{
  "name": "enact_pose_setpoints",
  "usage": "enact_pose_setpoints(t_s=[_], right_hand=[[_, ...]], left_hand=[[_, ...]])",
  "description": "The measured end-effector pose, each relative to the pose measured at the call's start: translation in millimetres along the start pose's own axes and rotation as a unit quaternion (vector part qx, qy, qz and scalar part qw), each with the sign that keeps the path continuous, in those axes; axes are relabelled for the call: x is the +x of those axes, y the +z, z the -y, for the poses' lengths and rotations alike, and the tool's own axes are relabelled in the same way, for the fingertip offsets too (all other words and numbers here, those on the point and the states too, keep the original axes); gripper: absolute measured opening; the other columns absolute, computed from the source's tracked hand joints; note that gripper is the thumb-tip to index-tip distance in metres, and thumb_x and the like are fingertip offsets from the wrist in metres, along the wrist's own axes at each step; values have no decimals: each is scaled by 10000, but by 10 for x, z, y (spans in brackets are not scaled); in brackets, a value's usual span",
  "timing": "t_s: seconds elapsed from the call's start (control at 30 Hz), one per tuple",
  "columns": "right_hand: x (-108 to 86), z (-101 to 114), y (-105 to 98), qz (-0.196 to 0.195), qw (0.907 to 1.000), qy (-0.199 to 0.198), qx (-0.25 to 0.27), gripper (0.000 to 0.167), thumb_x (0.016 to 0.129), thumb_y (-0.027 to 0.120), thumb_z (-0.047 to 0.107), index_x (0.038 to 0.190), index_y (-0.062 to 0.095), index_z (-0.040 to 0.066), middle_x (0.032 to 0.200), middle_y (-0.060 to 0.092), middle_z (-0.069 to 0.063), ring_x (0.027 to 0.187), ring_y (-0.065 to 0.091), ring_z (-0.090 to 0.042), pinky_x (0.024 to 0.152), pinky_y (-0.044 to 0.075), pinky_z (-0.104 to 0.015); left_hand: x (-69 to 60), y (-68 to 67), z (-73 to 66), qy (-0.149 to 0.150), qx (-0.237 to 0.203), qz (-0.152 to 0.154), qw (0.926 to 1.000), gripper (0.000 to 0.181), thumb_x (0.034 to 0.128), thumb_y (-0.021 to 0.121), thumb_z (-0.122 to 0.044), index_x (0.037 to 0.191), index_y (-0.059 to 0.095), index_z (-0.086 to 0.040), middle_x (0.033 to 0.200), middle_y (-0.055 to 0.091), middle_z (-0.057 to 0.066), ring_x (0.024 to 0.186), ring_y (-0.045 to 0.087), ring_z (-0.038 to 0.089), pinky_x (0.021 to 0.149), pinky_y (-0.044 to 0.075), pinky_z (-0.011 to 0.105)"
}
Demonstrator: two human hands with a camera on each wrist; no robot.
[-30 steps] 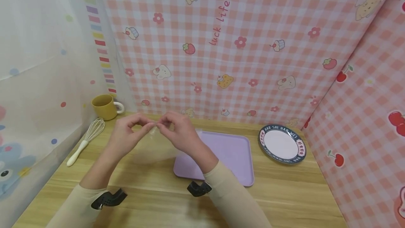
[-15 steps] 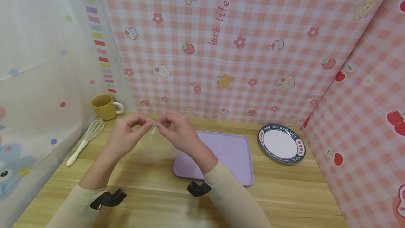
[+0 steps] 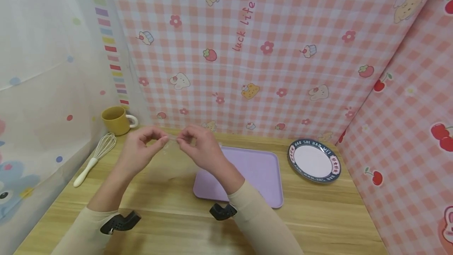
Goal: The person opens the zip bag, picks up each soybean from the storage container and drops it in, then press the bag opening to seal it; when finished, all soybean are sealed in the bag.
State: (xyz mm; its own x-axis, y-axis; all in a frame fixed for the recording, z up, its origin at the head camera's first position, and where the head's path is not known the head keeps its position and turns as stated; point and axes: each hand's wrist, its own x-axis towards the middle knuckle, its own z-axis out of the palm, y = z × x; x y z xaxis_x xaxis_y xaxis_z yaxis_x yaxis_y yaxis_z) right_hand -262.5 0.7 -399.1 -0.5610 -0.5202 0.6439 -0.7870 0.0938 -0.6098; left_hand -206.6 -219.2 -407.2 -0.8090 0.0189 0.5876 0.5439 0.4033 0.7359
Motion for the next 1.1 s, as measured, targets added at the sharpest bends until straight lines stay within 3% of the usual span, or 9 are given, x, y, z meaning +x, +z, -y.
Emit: enact_pose_setpoints(t_s=[0.17,0.3,0.43,0.57,0.67,0.9,1.1], right_hand=[[0,-7,7,47,9998,-172,-33,76,1010,777,-17,961,768,40,905,726,-35,835,668,-142,769,601,-380],[-5,-10,-15,92,9999,-70,-39,47,1013,786,4,987,769,39,919,740,-46,835,679,-140,763,605,-375],[-21,-25,-54,52,9999,114,-80,49,1008,798,12,995,771,51,927,751,-49,825,678,-143,734,578,-312],[-23,-27,-64,41,10000,40,-81,51,1015,795,27,978,778,58,928,746,-36,826,672,-143,711,559,-298],[-20,-37,-54,22,9999,-87,-65,61,1015,794,24,964,781,55,916,737,-31,836,679,-142,734,580,-319],[-39,-73,-65,42,9999,-58,-75,69,1005,800,9,965,772,58,916,725,-21,843,665,-136,765,581,-319],[-38,-82,-63,106,9999,-122,-43,102,1010,784,-10,946,760,66,899,707,-8,837,649,-128,774,576,-325]], left_hand=[[3,-3,3,-15,-85,214,9997,39,1014,815,-84,982,821,-105,910,771,-12,854,700,159,801,572,261],[5,-10,15,106,-175,72,9998,52,1021,790,-38,988,815,-71,943,781,24,887,700,156,848,565,251],[-2,-58,25,-103,-278,-63,9995,28,1035,771,-41,1024,793,-29,943,759,51,883,685,145,891,553,261],[-1,-89,27,-367,-349,123,9986,31,1033,783,-71,1044,803,-50,961,764,43,890,679,144,862,551,286],[8,-82,24,-298,-443,235,9983,45,1017,805,-66,1037,823,-30,991,783,52,930,698,164,842,566,286],[6,-67,25,113,-17,97,9999,33,1008,807,-40,979,821,-47,983,790,29,964,706,162,848,552,263],[2,-66,19,-205,3,390,9990,11,999,826,-86,1007,820,-80,997,788,2,985,707,166,909,549,319]])
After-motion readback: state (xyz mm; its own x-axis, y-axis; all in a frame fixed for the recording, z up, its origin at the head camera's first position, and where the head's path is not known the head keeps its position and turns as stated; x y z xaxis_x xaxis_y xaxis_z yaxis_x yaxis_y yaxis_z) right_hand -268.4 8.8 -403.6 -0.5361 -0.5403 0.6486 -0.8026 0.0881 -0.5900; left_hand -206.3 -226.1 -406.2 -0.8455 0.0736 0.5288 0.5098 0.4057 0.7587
